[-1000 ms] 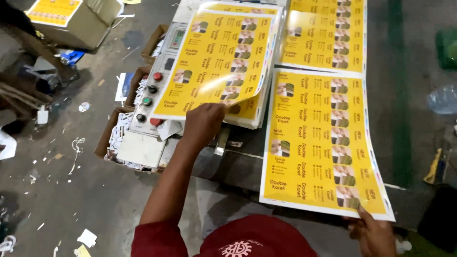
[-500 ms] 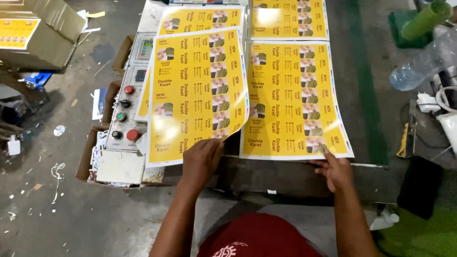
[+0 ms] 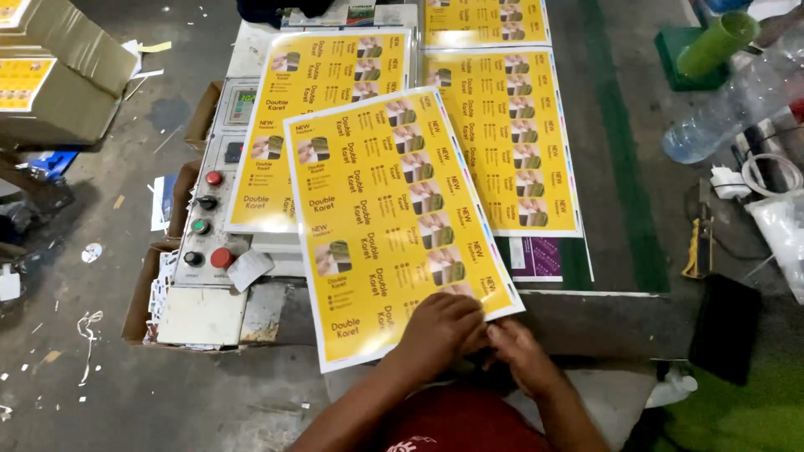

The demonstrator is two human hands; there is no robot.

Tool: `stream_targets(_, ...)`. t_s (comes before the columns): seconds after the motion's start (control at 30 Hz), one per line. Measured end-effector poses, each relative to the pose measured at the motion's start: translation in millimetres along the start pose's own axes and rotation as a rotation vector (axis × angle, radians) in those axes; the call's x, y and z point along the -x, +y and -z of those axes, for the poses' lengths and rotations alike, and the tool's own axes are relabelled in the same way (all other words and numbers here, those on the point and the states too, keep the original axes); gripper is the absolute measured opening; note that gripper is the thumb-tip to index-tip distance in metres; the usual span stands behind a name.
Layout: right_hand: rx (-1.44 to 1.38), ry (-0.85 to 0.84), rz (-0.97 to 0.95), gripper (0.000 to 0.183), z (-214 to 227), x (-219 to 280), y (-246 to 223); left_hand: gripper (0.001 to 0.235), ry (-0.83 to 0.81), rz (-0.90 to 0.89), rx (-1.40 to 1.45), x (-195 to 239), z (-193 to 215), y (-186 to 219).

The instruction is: The person inspects and organizes stacks of printed card sheets at a workstation.

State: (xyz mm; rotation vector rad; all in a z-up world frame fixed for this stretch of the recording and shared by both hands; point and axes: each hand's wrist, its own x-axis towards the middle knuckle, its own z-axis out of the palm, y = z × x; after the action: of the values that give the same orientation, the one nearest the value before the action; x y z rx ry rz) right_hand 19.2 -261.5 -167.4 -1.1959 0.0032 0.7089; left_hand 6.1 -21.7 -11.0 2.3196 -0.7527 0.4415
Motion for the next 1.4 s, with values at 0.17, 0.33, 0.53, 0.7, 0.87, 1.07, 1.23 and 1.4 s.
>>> stream_targets(0.17, -0.126, 0.173, 0.014, 0.032, -15.3, 4.5, -43.5, 0.031, -0.051, -0.031, -0.071, -6.9, 6.0, -9.2)
stream_targets(0.33, -0.100, 0.381, 0.020, 0.030, 6.5, 27.1, -66.6, 0.031, -0.066, 0.136, -0.240, 1.0, 48.8, -79.8)
stream_targets(0.53, -0.102, 0.534, 0.116, 0.027, 84.5, 53.3, -38.6, 0.050, 0.000, 0.252, -0.457, 7.6, 102.6, -157.2)
stream_targets(0.7, -0.064, 0.671, 0.104, 0.026, 118.0, 76.5, -31.5, 0.059, -0.260, 0.310, -0.482, -1.7, 123.0, -183.3)
stream_targets(0.87, -0.047, 0.696, 0.109, 0.026, 117.1, 92.0, -31.6, 0.033, -0.297, 0.271, -0.507, -4.2, 128.7, -194.6)
stream_targets(1.07, 0.022, 0.801, 0.032, 0.025, 94.1, 94.7, -36.0, 0.012, -0.348, 0.286, -0.597, -5.0, 139.0, -183.7)
stream_targets(1.23, 0.021, 0.726, 0.040, 0.025, 79.7, 76.1, -33.8, 0.010, 0.030, 0.287, -0.566, -11.5, 144.8, -133.7)
stream_targets(1.4, 0.015, 0.644, 0.057, 0.027, 53.5, 40.5, -54.2, 0.008, 0.290, 0.215, -0.532, -5.0, 131.0, -87.2)
